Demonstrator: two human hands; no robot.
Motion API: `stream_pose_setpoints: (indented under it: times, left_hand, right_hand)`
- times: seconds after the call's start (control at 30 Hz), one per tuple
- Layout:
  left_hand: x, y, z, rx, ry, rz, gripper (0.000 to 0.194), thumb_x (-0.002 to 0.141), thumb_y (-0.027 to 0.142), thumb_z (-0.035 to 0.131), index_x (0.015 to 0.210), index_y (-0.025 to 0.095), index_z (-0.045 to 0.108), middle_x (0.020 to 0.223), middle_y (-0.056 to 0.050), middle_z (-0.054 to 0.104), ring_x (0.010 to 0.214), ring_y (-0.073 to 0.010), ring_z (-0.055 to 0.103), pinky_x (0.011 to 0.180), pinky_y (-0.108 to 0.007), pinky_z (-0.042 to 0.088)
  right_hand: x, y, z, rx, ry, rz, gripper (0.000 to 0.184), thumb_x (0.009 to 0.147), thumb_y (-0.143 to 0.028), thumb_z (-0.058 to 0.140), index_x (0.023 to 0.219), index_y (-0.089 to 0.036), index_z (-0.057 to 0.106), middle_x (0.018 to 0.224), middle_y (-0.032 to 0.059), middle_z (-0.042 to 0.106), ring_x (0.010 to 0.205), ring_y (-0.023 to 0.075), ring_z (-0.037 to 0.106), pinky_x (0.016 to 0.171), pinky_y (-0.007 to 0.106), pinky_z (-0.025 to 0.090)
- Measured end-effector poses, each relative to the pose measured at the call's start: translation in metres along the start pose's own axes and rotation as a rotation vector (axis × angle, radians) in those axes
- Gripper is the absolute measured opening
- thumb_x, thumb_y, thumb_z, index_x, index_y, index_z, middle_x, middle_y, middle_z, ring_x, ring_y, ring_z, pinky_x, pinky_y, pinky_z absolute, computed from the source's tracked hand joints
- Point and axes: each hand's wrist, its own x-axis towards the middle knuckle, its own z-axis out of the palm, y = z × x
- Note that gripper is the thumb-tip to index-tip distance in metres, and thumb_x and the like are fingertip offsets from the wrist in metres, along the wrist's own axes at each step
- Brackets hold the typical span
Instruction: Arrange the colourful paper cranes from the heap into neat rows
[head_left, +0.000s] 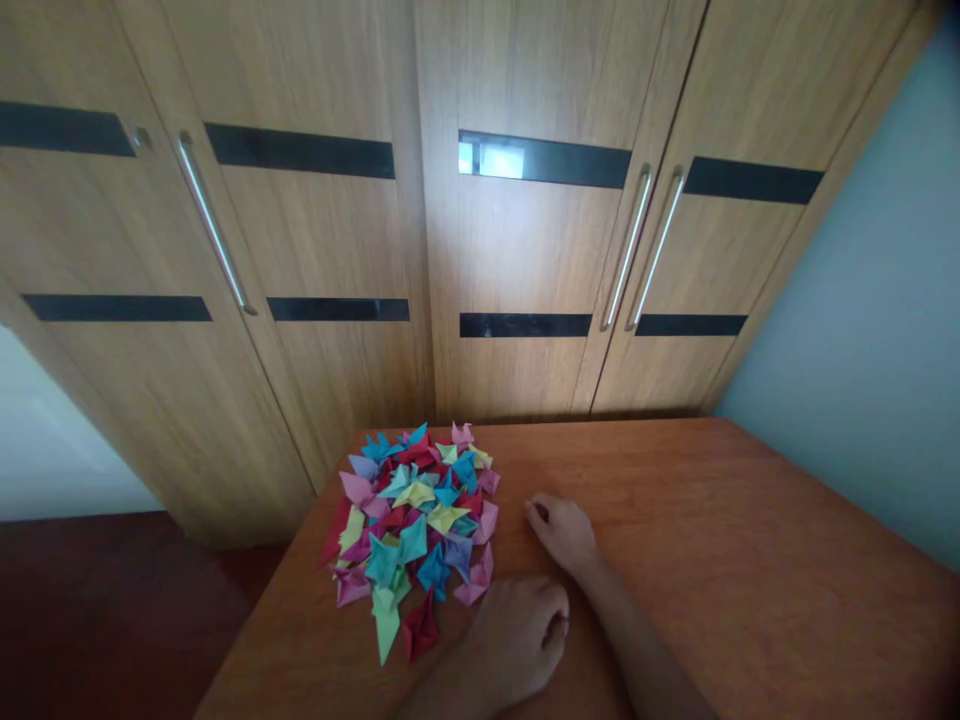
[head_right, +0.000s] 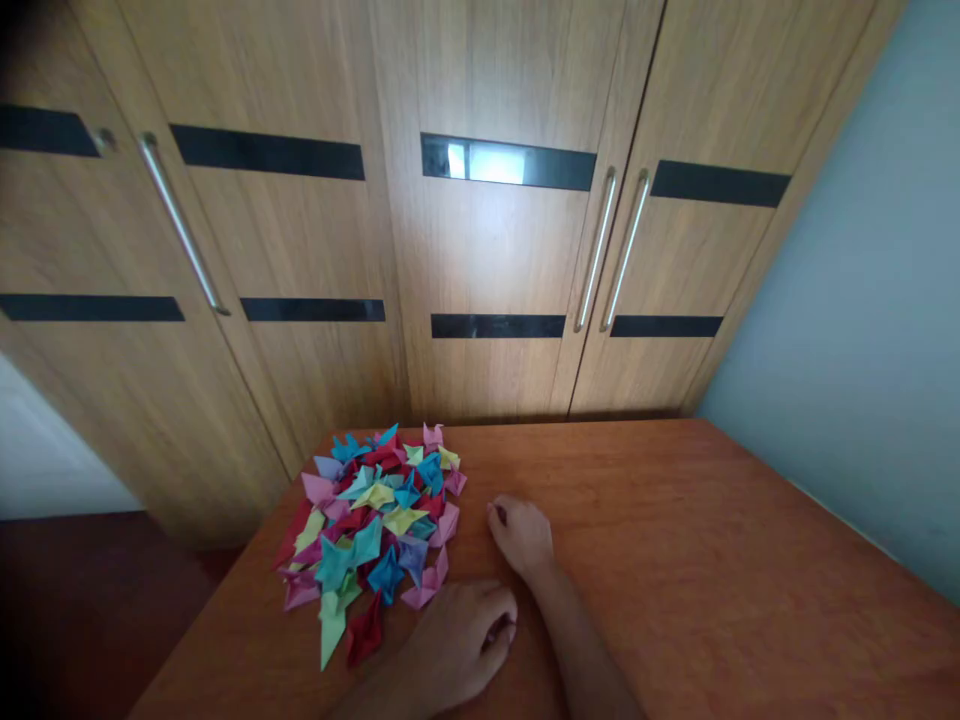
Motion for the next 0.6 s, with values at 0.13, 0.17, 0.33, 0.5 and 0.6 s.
stream_pose_setpoints:
  times: [0.13, 0.17, 0.33, 0.5, 0.6]
  left_hand:
    - [-0.0001, 0.0005, -0.0016, -0.002, -0.009, -0.011, 0.006, 0.082, 0.018, 0.049, 0.082, 0.022, 0.053, 0.081, 0.002, 0.062, 0.070, -0.0136, 0.056, 0.059, -0.024, 0.036]
    - [-0.0001, 0.0008, -0.0020, -0.002, -0.014, -0.013, 0.006, 0.082, 0.018, 0.049, 0.082, 0.022, 0.054, 0.081, 0.002, 0.062, 0.070, -0.0136, 0.056, 0.059, -0.024, 0.036]
    - [-0.0004, 0.0011, -0.0021, -0.009, -0.022, -0.014, 0.006, 0.082, 0.019, 0.048, 0.082, 0.022, 0.053, 0.083, 0.001, 0.062, 0.071, -0.0141, 0.056, 0.061, -0.024, 0.037]
    - [-0.0010, 0.0003, 0.0005, -0.011, -0.013, -0.016, 0.006, 0.082, 0.019, 0.049, 0.083, 0.022, 0.053, 0.084, 0.001, 0.062, 0.072, -0.0144, 0.056, 0.062, -0.024, 0.037]
    - [-0.0012, 0.0006, -0.0001, -0.014, 0.000, -0.014, 0.005, 0.082, 0.019, 0.049, 0.082, 0.022, 0.053, 0.083, 0.001, 0.062, 0.071, -0.0143, 0.056, 0.061, -0.024, 0.036]
  right_hand:
    - [0.0000, -0.0009, -0.0005, 0.000, -0.010, 0.011, 0.031, 0.092, -0.035, 0.040, 0.074, -0.021, 0.060, 0.071, 0.0000, 0.065, 0.066, 0.0121, 0.056, 0.056, 0.022, 0.027]
    - [0.0000, -0.0010, -0.0005, -0.001, -0.012, 0.014, 0.031, 0.092, -0.036, 0.040, 0.074, -0.021, 0.060, 0.072, 0.0000, 0.065, 0.067, 0.0122, 0.057, 0.056, 0.022, 0.027]
    - [-0.0001, -0.0009, -0.0005, -0.005, -0.010, 0.015, 0.030, 0.092, -0.036, 0.040, 0.074, -0.022, 0.060, 0.073, 0.0001, 0.065, 0.067, 0.0126, 0.057, 0.057, 0.022, 0.027]
    - [-0.0006, -0.0007, -0.0006, -0.001, -0.016, 0.014, 0.029, 0.092, -0.035, 0.041, 0.075, -0.022, 0.060, 0.073, 0.0005, 0.065, 0.068, 0.0127, 0.057, 0.058, 0.022, 0.029]
    - [-0.0010, -0.0007, -0.0003, 0.005, -0.018, 0.016, 0.028, 0.092, -0.035, 0.041, 0.076, -0.022, 0.061, 0.074, 0.0004, 0.066, 0.068, 0.0125, 0.057, 0.058, 0.022, 0.029]
